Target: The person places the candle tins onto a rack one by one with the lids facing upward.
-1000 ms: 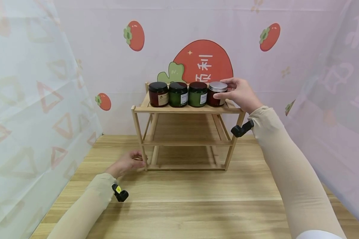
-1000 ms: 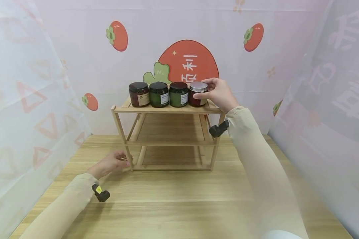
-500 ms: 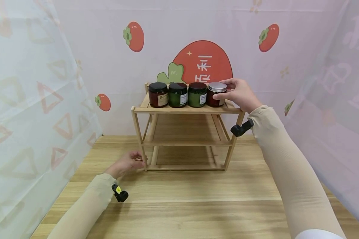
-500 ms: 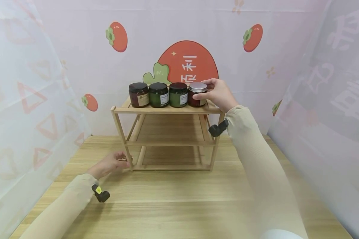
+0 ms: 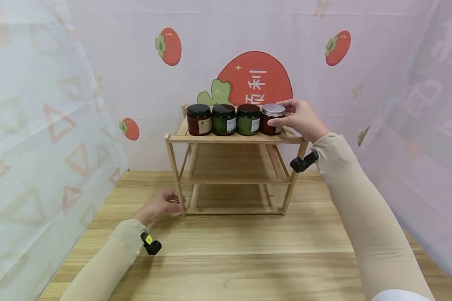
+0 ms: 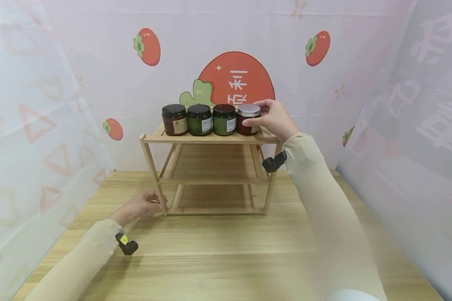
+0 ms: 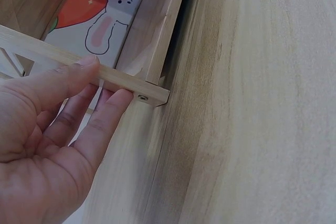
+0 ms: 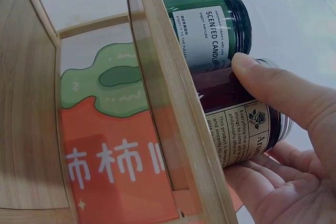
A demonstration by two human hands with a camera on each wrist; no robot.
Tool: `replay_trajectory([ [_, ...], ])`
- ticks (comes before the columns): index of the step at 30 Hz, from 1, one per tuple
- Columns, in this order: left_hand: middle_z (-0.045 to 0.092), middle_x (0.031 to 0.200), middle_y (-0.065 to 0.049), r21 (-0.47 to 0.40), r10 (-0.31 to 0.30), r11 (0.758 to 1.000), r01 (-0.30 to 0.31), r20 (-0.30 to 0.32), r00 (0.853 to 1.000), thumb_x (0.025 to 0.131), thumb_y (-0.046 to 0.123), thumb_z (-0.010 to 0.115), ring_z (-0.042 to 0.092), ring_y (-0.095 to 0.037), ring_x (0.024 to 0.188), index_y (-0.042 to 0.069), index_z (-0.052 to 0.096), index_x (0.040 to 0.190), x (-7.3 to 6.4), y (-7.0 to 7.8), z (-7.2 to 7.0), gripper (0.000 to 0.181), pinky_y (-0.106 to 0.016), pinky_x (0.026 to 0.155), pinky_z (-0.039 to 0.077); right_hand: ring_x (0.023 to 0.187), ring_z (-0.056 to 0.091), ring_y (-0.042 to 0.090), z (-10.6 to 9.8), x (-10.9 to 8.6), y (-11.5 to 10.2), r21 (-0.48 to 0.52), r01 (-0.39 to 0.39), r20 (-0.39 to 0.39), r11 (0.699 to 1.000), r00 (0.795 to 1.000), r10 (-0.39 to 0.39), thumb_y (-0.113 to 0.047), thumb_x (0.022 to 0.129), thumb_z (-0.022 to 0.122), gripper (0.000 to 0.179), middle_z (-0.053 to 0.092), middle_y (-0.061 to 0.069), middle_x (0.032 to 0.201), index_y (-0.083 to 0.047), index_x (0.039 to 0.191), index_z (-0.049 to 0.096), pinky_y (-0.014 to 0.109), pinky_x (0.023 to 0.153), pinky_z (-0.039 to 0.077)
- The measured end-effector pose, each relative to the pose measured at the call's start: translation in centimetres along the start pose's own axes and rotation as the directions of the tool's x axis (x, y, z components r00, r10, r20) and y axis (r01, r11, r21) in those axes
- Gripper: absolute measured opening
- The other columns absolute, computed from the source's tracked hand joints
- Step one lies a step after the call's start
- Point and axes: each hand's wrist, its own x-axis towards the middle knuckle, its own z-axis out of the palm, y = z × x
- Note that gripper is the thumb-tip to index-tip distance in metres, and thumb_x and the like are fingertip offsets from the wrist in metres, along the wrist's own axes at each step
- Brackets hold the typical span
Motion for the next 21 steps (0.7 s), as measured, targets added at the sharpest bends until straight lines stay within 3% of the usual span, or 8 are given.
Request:
replay_trajectory([
  [5,0.052,0.126,-0.030,0.020,-0.003,1.000,0.003,0.005,1.000,0.088,0.002,0.067,0.062,-0.019,0.100,-0.007,0.052,0.119,0.0,0.1,0.0,0.036,-0.031,0.089,0.055,0.123,0.049,0.023,0.0,-0.3,-0.2,-0.010,-0.005,0.026,1.000,1.000,0.005,-0.029,0.082,0.078,0.079,0.046,0.013,0.141,-0.005,0.145,0.037,0.031,0.099,0.043],
  [10,0.052,0.126,-0.031,0.012,0.002,1.000,-0.002,0.001,1.000,0.088,0.002,0.067,0.062,-0.022,0.101,-0.008,0.052,0.120,-0.1,0.1,0.0,0.036,-0.030,0.088,0.056,0.137,0.037,0.028,-0.1,-0.6,-0.7,-0.005,0.025,0.033,1.000,0.999,-0.025,-0.034,0.082,0.077,0.093,0.030,0.012,0.155,-0.015,0.153,0.021,0.043,0.114,0.033],
  [21,0.052,0.126,-0.030,-0.015,-0.011,1.000,0.011,-0.001,1.000,0.088,0.000,0.066,0.063,-0.020,0.099,-0.008,0.051,0.120,0.0,0.0,0.0,0.036,-0.029,0.088,0.056,0.144,0.029,0.025,-1.1,-1.8,-1.7,0.039,0.070,0.013,0.997,0.997,-0.071,-0.032,0.084,0.076,0.090,0.031,0.008,0.156,-0.021,0.154,0.021,0.045,0.117,0.030],
])
